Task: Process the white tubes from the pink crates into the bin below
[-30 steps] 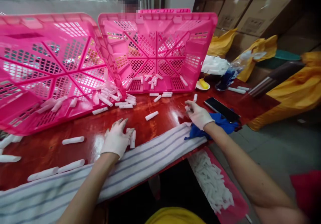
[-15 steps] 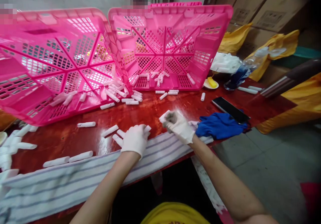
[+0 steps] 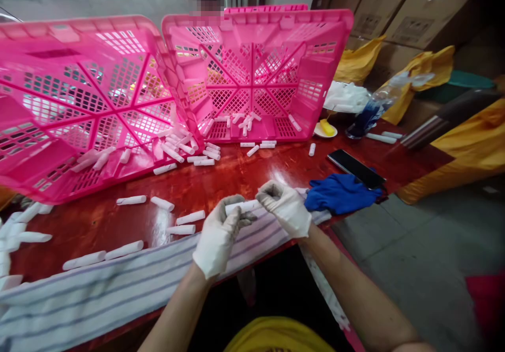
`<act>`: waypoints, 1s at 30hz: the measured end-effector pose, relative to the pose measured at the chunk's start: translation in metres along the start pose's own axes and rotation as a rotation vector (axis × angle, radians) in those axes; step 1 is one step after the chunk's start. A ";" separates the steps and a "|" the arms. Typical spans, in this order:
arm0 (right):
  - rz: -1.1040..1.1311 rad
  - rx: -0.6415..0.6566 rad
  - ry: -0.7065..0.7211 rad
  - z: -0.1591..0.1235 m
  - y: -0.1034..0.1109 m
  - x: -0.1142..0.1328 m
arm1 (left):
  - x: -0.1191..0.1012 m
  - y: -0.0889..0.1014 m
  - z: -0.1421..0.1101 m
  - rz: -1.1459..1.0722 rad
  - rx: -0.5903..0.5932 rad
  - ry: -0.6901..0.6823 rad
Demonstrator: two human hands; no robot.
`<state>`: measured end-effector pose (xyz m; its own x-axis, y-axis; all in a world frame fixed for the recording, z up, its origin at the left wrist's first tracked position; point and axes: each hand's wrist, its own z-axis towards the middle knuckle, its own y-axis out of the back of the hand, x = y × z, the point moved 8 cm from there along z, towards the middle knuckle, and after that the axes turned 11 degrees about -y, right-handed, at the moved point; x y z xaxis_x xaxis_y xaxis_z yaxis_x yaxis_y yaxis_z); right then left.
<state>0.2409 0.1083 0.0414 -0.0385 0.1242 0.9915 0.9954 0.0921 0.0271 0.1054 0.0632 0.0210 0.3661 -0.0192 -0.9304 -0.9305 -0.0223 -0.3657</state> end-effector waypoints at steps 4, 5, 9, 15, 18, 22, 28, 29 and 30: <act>-0.034 0.149 0.010 -0.004 -0.011 0.004 | 0.004 -0.005 -0.003 0.212 -0.026 -0.152; -0.007 0.173 0.006 -0.005 -0.013 0.003 | 0.007 -0.004 -0.002 0.204 -0.028 -0.158; 0.129 0.078 0.045 -0.009 0.001 -0.003 | 0.020 0.006 0.002 0.099 -0.083 -0.095; 0.245 -0.208 0.056 -0.018 0.019 -0.013 | 0.015 0.004 -0.004 0.122 -0.120 -0.125; 0.258 -0.279 0.060 -0.024 0.022 -0.013 | 0.012 -0.002 -0.006 0.102 -0.124 -0.136; 0.088 -0.205 0.103 -0.026 0.018 -0.010 | 0.011 -0.008 -0.005 0.042 -0.091 -0.087; -0.112 0.028 0.323 -0.046 0.010 0.013 | 0.025 -0.048 -0.027 -0.112 0.255 0.269; -0.119 0.010 0.293 -0.051 0.020 0.014 | 0.024 -0.050 -0.031 -0.015 0.319 0.261; -0.132 -0.034 0.242 -0.057 0.035 0.012 | 0.022 -0.047 -0.033 0.116 0.374 0.237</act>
<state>0.2805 0.0569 0.0618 -0.1497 -0.1262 0.9806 0.9857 0.0581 0.1580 0.1576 0.0308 0.0187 0.2115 -0.2297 -0.9500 -0.8906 0.3551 -0.2841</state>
